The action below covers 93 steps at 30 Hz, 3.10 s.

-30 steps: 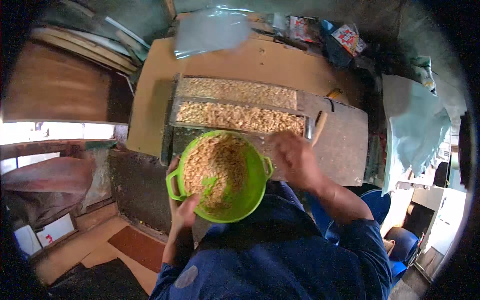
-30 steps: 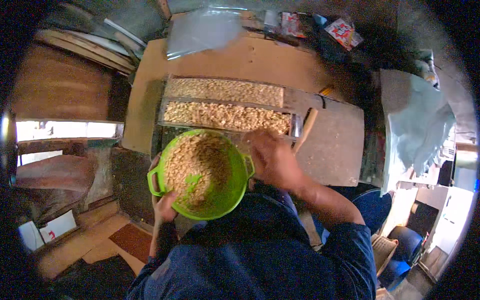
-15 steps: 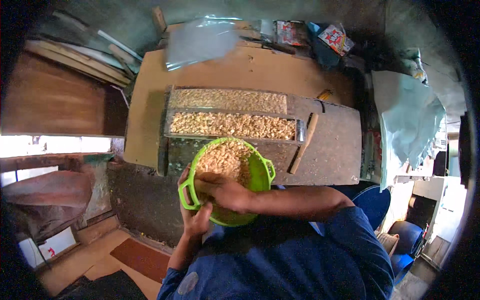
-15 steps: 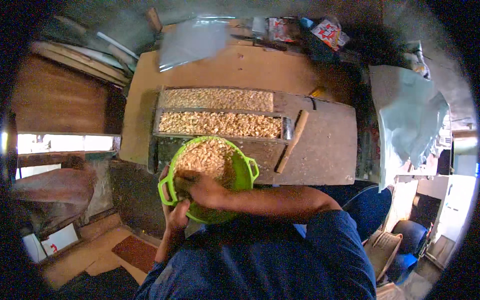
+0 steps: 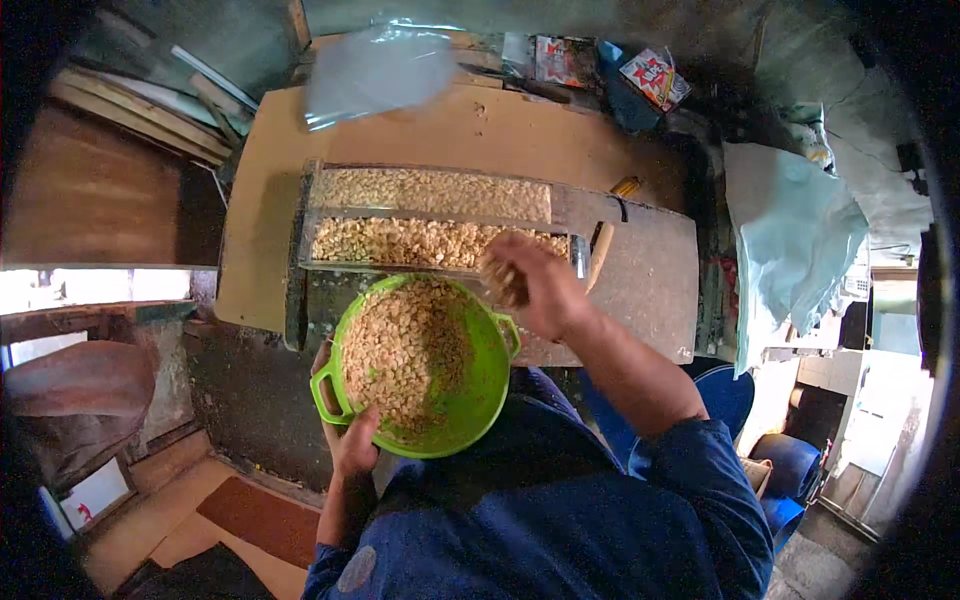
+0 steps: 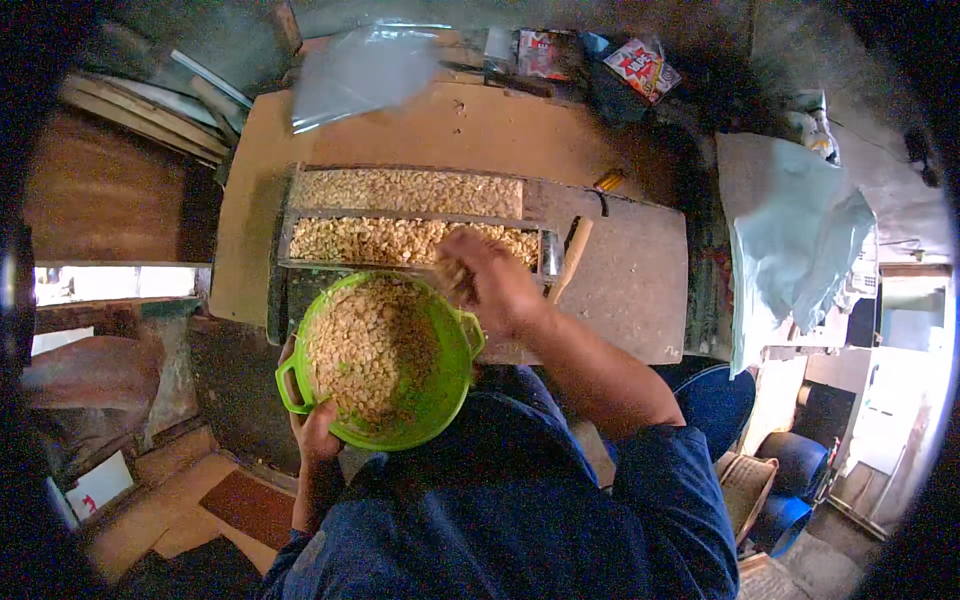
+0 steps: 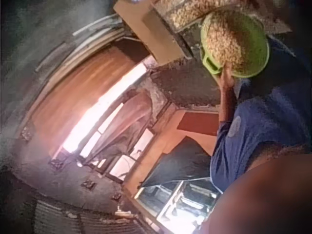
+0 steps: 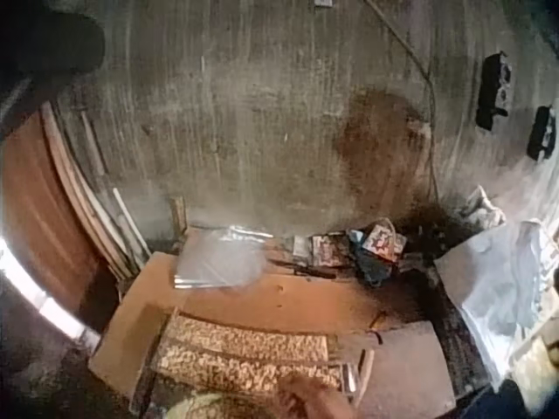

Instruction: The person scoops soybeans from a large blue barrel into a green bowl, then pours the beans into a wooden mold and spreads them evenly by hand.

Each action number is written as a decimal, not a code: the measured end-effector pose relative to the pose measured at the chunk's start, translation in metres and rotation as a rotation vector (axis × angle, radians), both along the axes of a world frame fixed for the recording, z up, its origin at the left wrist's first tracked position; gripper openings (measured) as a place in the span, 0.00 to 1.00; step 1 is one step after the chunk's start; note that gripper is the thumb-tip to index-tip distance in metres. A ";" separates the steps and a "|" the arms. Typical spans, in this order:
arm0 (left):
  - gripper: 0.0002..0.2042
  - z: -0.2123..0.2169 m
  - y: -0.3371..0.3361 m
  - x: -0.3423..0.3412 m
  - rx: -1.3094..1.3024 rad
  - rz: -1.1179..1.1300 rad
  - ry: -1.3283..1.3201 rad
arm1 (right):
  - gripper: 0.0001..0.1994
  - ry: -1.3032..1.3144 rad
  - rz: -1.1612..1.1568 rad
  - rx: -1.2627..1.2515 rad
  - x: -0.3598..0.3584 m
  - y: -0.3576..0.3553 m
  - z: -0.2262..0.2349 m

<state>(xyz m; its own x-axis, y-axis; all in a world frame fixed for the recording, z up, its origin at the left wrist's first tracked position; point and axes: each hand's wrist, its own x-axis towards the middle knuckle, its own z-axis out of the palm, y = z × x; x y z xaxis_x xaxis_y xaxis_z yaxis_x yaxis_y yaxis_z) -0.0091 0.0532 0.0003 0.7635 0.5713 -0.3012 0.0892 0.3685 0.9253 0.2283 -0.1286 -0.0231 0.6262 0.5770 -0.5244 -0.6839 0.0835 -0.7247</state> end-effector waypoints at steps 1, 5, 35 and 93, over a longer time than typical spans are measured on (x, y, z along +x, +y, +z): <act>0.43 -0.002 0.002 0.001 0.012 -0.011 -0.017 | 0.06 -0.003 -0.004 -0.007 0.014 -0.009 -0.008; 0.44 -0.015 0.010 -0.007 0.033 0.011 -0.059 | 0.08 -0.838 0.200 -0.510 0.039 -0.028 -0.020; 0.44 -0.017 0.017 -0.013 0.075 0.009 -0.044 | 0.10 -1.455 0.330 -0.896 0.039 -0.072 -0.039; 0.42 -0.029 0.025 -0.021 0.078 0.022 -0.086 | 0.14 -1.281 0.339 -0.904 0.032 -0.100 -0.033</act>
